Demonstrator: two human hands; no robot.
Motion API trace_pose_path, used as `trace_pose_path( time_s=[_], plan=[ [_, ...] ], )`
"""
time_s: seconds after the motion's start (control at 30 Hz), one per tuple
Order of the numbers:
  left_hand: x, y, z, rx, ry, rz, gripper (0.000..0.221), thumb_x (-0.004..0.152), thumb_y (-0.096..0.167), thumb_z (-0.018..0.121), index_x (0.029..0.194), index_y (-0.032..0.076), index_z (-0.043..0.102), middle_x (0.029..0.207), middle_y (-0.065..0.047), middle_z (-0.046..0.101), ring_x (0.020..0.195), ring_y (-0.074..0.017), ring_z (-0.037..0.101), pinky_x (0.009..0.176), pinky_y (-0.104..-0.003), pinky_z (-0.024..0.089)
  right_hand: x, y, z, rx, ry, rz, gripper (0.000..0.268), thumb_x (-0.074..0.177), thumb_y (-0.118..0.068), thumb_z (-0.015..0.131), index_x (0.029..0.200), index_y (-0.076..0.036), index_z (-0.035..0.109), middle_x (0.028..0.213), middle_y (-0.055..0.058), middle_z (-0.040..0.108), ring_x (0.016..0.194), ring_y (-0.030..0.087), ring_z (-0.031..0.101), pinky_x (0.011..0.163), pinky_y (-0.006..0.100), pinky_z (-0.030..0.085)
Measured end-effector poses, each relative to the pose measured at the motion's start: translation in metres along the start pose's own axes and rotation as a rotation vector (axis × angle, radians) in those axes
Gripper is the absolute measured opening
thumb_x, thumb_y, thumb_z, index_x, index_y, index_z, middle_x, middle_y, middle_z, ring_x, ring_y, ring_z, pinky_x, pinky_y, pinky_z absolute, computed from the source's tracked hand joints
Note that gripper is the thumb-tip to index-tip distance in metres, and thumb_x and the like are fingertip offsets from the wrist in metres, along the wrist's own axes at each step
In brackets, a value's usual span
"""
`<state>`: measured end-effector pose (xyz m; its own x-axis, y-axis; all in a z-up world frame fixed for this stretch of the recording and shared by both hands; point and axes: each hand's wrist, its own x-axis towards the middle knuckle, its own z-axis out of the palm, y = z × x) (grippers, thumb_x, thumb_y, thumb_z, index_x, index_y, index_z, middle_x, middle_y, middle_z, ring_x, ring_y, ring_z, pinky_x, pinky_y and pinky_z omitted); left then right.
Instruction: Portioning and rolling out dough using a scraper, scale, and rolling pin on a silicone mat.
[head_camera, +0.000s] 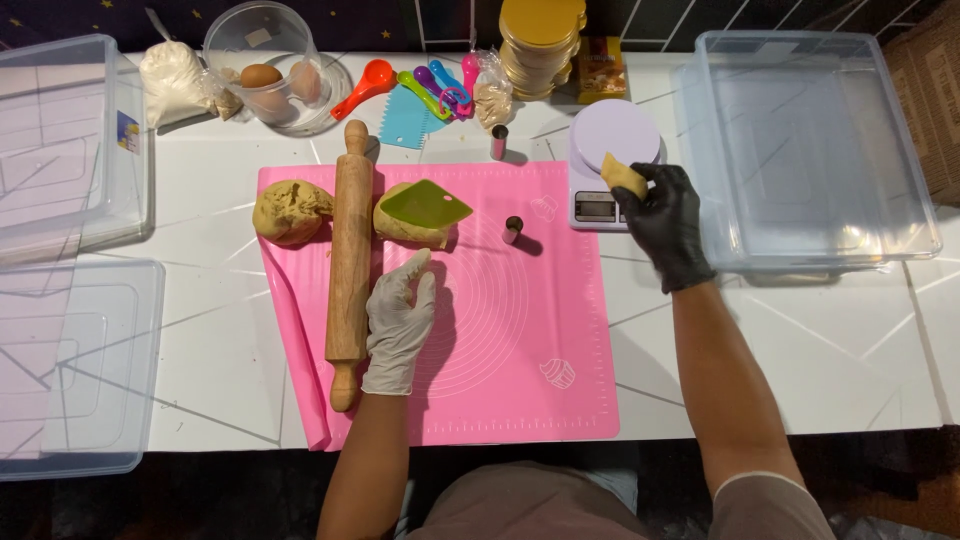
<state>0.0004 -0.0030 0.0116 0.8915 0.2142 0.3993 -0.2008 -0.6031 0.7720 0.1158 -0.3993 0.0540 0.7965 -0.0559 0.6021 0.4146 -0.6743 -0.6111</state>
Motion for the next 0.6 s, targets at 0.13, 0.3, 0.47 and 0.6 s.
trace_pose_path(
  time_s=[0.13,0.3,0.47,0.6],
  plan=[
    [-0.001,-0.003,0.001,0.004,-0.016,-0.024,0.035,0.089,0.022,0.076,0.125,0.024,0.076,0.106,-0.002,0.078,0.1,-0.0238,0.07,0.087,-0.036,0.059,0.035,0.007,0.013,-0.112,-0.044,0.036,0.041,0.086,-0.016,0.096,0.114,0.006,0.074,0.097,0.02,0.065,0.068,0.036,0.069,0.053,0.038,0.057],
    [-0.003,-0.012,0.006,0.049,-0.019,-0.022,0.038,0.088,0.021,0.075,0.126,0.024,0.075,0.109,-0.001,0.078,0.101,-0.0234,0.07,0.088,-0.035,0.06,0.055,-0.062,0.032,-0.203,0.042,-0.345,0.034,0.091,-0.021,0.087,0.118,-0.005,0.076,0.094,0.013,0.07,0.083,0.036,0.067,0.076,0.041,0.054],
    [0.002,0.019,-0.007,0.063,-0.012,0.039,0.04,0.093,0.018,0.07,0.133,0.016,0.071,0.119,-0.009,0.075,0.108,-0.0307,0.068,0.093,-0.043,0.058,0.012,-0.18,0.099,0.101,-0.255,-0.19,0.052,0.087,-0.03,0.084,0.13,-0.008,0.067,0.102,0.015,0.073,0.088,0.035,0.07,0.081,0.041,0.058],
    [0.001,-0.005,0.006,0.106,0.026,0.148,0.051,0.091,0.016,0.074,0.141,0.016,0.065,0.138,-0.012,0.067,0.121,-0.0314,0.064,0.102,-0.042,0.053,-0.01,-0.177,0.171,-0.251,-0.187,-0.386,0.029,0.09,-0.035,0.071,0.114,-0.02,0.069,0.082,-0.002,0.068,0.074,0.024,0.069,0.07,0.036,0.058]
  ],
)
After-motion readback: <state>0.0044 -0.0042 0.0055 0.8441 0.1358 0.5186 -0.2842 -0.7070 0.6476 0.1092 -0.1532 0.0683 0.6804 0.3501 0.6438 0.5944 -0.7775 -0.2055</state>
